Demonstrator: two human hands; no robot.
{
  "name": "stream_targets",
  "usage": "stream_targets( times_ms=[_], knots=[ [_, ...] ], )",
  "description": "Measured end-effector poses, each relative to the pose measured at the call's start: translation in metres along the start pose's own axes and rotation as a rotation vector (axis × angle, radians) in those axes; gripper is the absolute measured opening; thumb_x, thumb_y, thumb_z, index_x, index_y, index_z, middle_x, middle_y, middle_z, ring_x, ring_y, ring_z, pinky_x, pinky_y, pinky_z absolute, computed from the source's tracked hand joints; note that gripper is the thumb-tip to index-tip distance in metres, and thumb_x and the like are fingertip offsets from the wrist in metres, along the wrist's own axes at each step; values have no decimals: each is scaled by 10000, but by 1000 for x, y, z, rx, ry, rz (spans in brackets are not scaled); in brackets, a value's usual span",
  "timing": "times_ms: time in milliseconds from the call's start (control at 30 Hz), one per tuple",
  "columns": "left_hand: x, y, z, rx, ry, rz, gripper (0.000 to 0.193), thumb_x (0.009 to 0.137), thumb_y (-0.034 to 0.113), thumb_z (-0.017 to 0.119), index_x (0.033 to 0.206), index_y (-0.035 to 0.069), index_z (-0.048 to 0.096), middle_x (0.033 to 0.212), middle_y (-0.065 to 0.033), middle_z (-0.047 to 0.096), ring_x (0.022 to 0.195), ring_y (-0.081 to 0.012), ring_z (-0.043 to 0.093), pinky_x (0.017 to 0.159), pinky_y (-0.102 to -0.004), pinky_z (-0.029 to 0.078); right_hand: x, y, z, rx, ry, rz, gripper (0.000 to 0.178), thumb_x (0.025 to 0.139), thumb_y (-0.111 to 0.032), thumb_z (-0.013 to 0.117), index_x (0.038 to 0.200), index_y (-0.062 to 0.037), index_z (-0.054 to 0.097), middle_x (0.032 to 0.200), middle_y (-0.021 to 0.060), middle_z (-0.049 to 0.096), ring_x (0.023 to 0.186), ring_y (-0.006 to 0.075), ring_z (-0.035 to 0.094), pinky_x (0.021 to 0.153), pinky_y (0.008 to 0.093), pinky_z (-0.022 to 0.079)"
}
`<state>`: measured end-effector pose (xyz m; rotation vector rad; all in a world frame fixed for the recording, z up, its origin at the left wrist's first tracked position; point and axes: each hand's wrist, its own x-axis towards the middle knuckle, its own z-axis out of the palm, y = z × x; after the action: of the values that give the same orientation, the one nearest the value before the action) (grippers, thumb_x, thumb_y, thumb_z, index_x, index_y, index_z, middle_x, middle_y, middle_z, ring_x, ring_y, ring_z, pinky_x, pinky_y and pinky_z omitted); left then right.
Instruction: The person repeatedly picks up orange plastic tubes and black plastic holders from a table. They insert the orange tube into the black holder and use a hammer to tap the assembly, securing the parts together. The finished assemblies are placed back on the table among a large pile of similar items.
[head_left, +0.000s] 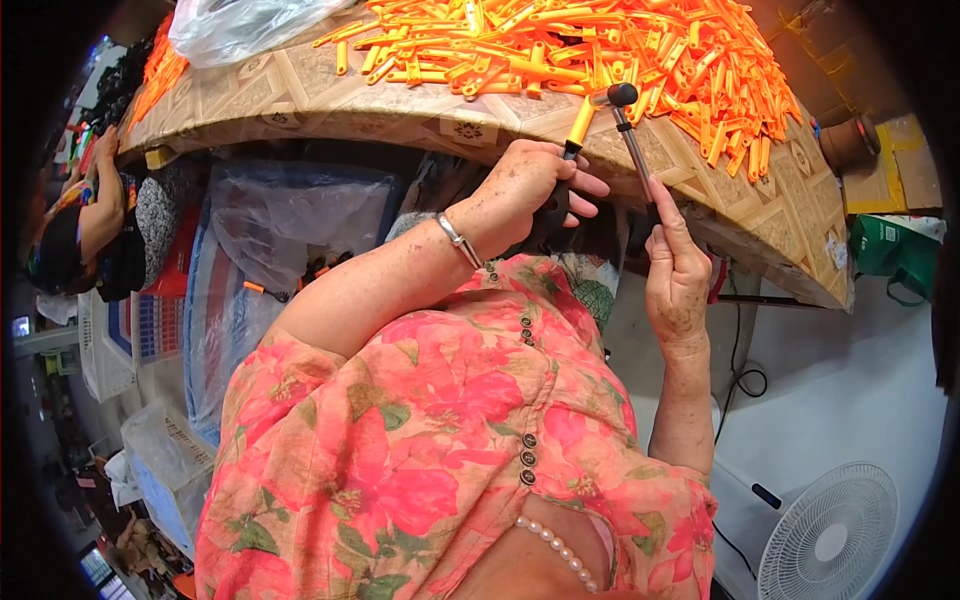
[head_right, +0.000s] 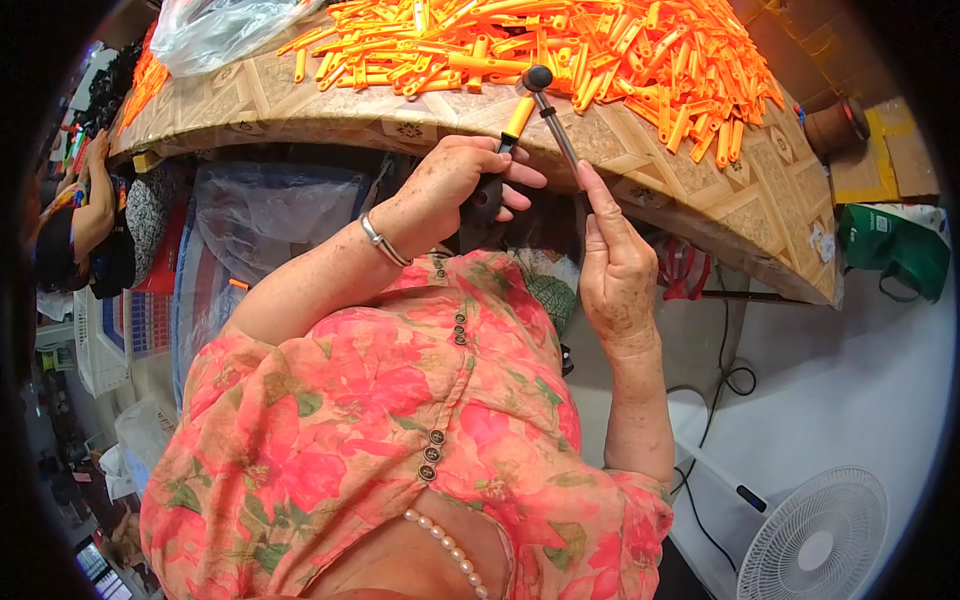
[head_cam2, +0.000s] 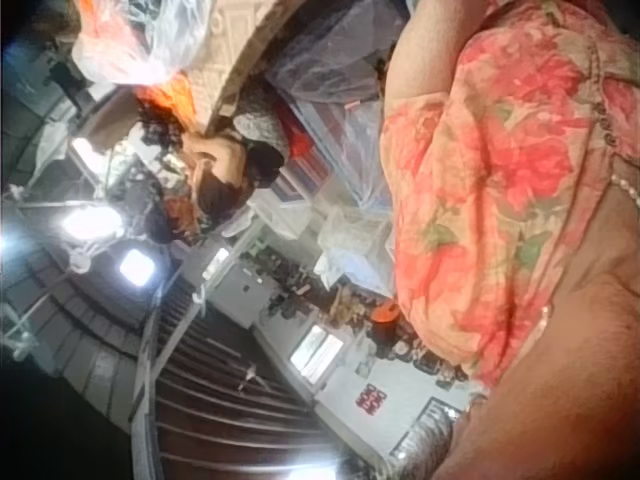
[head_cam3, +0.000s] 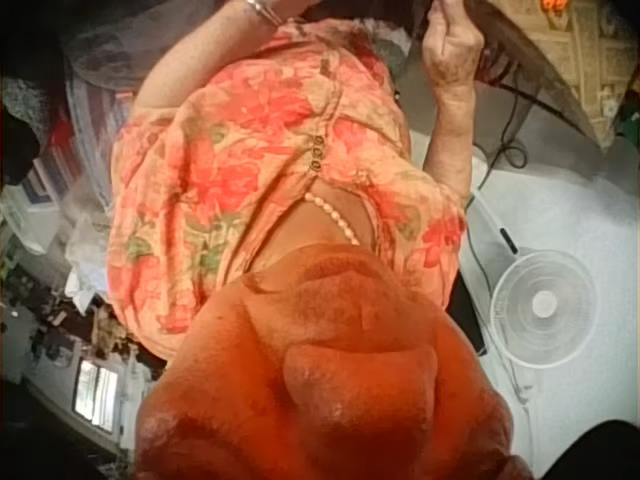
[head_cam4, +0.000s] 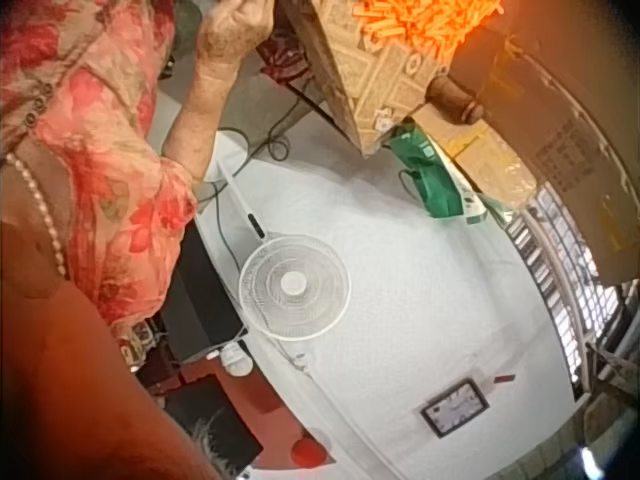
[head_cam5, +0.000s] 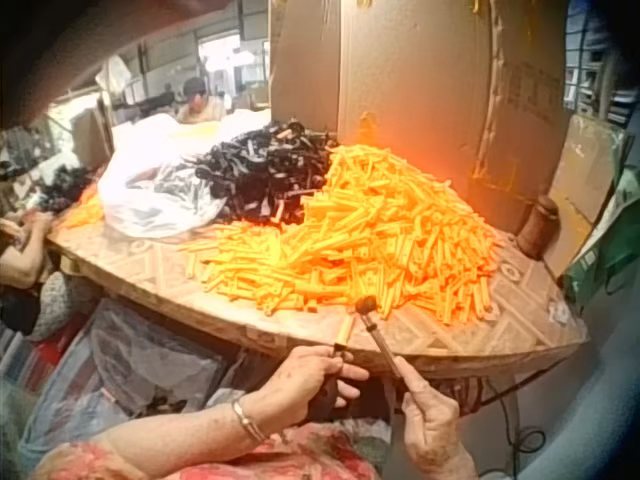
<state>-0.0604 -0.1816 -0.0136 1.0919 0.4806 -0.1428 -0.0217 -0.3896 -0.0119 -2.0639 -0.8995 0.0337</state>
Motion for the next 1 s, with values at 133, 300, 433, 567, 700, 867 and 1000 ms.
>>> stream_targets(
  times_ms=[133, 300, 433, 567, 700, 867, 1000],
  knots=[
    [1, -1, -3, -29, -2, 11, 189, 962, 130, 477, 1059, -8, 561, 1019, -157, 697, 737, -178, 684, 629, -312, 574, 3, 6, 7, -199, -28, -41, 420, 987, -56, 448, 1398, -122, 507, 993, 131, 703, 882, 227, 691, 768, 357, 526],
    [-1, -15, -6, -90, 115, 83, 238, 908, 166, 657, 1056, 8, 560, 901, -78, 651, 699, -164, 675, 581, -297, 577, -6, 12, 8, 431, 50, 304, 440, 1017, -120, 428, 1456, -154, 443, 703, -16, 485, 568, 49, 408, 519, 207, 379],
    [-4, -27, -12, -145, 107, 120, 242, 880, 176, 720, 1016, 27, 587, 801, -37, 618, 664, -140, 660, 562, -277, 568, -16, 14, 11, 667, 161, 411, 446, 1037, -163, 411, 1483, -188, 402, 685, -77, 421, 541, -7, 303, 464, 148, 256],
    [0, -30, -16, -190, -9, 175, 165, 930, 170, 646, 986, 20, 606, 778, -52, 640, 678, -145, 663, 602, -271, 566, -24, 14, 14, 698, 129, 412, 443, 1037, -162, 419, 1480, -182, 408, 689, -74, 431, 543, -6, 306, 469, 150, 264],
    [-1, -27, -15, -214, -90, 142, 204, 980, 170, 526, 1063, -7, 584, 844, -97, 682, 711, -152, 669, 653, -276, 561, -28, 15, 18, 601, 110, 371, 440, 1041, -199, 416, 1480, -180, 403, 689, -66, 434, 508, -7, 282, 445, 141, 239],
    [-2, -26, -16, -153, -47, 91, 275, 995, 158, 463, 1192, -24, 523, 883, -127, 696, 707, -148, 663, 646, -281, 554, -29, 19, 20, 477, 63, 285, 426, 1028, -153, 435, 1453, -173, 454, 697, -73, 439, 542, -2, 297, 474, 151, 252],
    [-3, -21, -16, -72, -42, 101, 273, 995, 152, 463, 1197, -23, 517, 876, -135, 698, 673, -143, 654, 617, -280, 550, -29, 16, 22, 367, 37, 225, 430, 1018, -103, 431, 1441, -165, 475, 721, -63, 460, 588, 8, 319, 520, 155, 288]
  ],
)
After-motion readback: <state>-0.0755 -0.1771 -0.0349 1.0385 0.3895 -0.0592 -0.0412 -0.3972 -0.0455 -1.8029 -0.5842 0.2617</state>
